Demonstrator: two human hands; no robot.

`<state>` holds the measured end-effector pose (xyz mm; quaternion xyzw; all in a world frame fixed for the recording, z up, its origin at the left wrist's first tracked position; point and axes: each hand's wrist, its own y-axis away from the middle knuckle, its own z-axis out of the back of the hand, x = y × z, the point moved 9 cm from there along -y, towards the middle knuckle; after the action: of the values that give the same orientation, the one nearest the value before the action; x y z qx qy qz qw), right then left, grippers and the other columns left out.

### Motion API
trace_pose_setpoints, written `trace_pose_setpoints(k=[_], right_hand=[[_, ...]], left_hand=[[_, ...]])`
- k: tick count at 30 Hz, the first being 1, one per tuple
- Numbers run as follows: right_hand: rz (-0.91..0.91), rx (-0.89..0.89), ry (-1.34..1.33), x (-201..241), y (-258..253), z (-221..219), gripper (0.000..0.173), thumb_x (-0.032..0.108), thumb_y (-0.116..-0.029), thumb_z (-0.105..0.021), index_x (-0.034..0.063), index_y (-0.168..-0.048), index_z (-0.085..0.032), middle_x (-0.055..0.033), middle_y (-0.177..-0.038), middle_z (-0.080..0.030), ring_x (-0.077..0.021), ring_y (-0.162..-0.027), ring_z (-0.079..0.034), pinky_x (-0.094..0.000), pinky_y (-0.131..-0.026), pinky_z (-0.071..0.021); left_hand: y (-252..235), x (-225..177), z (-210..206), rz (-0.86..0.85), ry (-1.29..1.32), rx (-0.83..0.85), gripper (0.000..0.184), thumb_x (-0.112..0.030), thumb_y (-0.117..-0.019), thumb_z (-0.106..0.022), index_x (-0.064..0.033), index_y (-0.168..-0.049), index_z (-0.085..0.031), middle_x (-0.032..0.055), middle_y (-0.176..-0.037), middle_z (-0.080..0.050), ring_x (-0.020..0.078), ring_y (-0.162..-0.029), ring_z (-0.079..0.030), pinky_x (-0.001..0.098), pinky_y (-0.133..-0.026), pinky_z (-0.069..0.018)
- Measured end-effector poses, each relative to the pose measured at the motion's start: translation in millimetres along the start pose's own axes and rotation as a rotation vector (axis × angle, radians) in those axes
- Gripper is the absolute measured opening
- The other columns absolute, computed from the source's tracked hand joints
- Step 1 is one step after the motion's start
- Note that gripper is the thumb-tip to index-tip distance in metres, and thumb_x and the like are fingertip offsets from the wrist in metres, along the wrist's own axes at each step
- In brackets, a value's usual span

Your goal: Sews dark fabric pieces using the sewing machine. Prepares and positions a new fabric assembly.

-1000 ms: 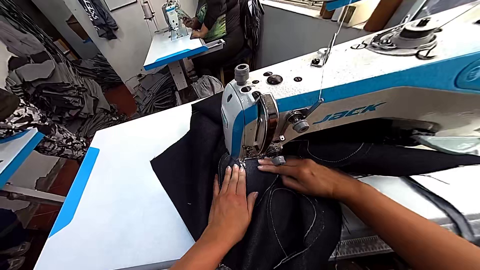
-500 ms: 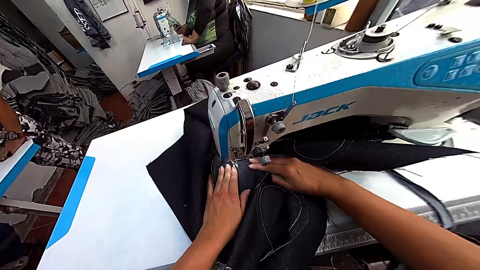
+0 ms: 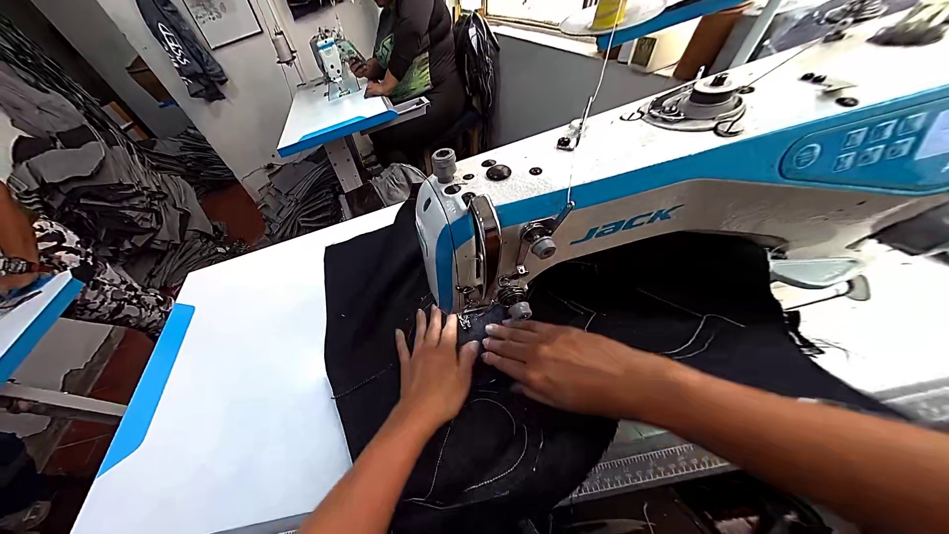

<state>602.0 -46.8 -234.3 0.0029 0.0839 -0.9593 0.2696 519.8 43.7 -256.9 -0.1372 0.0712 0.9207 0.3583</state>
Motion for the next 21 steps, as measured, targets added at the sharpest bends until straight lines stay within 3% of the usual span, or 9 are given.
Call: trace_pose_setpoints(k=[3, 5, 10, 13, 16, 21], right_hand=[[0.158, -0.032, -0.11, -29.4, 15.0, -1.7, 0.044, 0.035, -0.1026, -0.053, 0.0118, -0.137, -0.067, -0.0056, -0.144, -0.063, -0.0239, -0.135, -0.058, -0.0389, -0.111, -0.0475], [0.082, -0.087, -0.128, -31.5, 27.8, -6.0, 0.049, 0.043, -0.1057, -0.043, 0.0154, -0.139, -0.066, -0.0013, -0.145, -0.062, -0.0186, -0.135, -0.058, -0.0366, -0.109, -0.0491], [-0.357, -0.284, -0.042, 26.1, 21.7, -13.9, 0.063, 0.052, -0.1074, -0.032, 0.0073, -0.134, -0.067, -0.0095, -0.137, -0.067, -0.025, -0.128, -0.064, -0.0446, -0.104, -0.0533], [-0.541, -0.394, 0.084, 54.0, 1.3, -14.4, 0.064, 0.049, -0.1064, -0.035, 0.001, -0.125, -0.072, -0.0134, -0.127, -0.072, -0.0277, -0.117, -0.07, -0.0426, -0.094, -0.057], [-0.609, -0.417, 0.178, 61.0, -10.7, -13.6, 0.061, 0.047, -0.1061, -0.035, 0.0012, -0.12, -0.074, -0.0124, -0.121, -0.075, -0.0263, -0.11, -0.073, -0.0394, -0.089, -0.0578], [-0.601, -0.418, 0.242, 62.4, -12.6, -12.0, 0.06, 0.045, -0.1067, -0.034, 0.0019, -0.118, -0.075, -0.0114, -0.119, -0.076, -0.0243, -0.107, -0.074, -0.0361, -0.086, -0.0574]], left_hand=[[0.8, 0.1, -11.9, 0.02, -0.076, -0.041, 0.078, -0.062, -0.1049, -0.03, -0.0083, -0.161, -0.032, 0.0096, -0.169, -0.025, 0.0305, -0.159, -0.009, 0.0714, -0.12, 0.0026], [-1.2, 4.1, -8.9, -0.057, -0.109, -0.042, 0.087, -0.071, -0.1003, -0.032, -0.0063, -0.159, -0.034, 0.0106, -0.168, -0.029, 0.0305, -0.159, -0.014, 0.0712, -0.12, 0.0005], [-19.5, 16.7, 2.9, -0.483, -0.109, -0.018, 0.084, -0.07, -0.0991, -0.037, -0.0055, -0.153, -0.047, 0.0118, -0.16, -0.044, 0.0293, -0.154, -0.03, 0.0695, -0.121, -0.0092], [-31.5, 18.9, 9.4, -0.739, -0.121, -0.009, 0.085, -0.07, -0.0976, -0.037, -0.0014, -0.145, -0.055, 0.0173, -0.149, -0.055, 0.0344, -0.146, -0.043, 0.069, -0.118, -0.0221], [-37.8, 18.6, 11.9, -0.844, -0.154, -0.001, 0.087, -0.071, -0.0967, -0.036, -0.0001, -0.142, -0.057, 0.0188, -0.146, -0.057, 0.0361, -0.142, -0.048, 0.0681, -0.114, -0.0308], [-39.2, 18.6, 10.9, -0.879, -0.164, -0.009, 0.086, -0.071, -0.0962, -0.036, -0.0008, -0.14, -0.059, 0.0185, -0.144, -0.059, 0.0359, -0.14, -0.05, 0.0674, -0.111, -0.0346]])
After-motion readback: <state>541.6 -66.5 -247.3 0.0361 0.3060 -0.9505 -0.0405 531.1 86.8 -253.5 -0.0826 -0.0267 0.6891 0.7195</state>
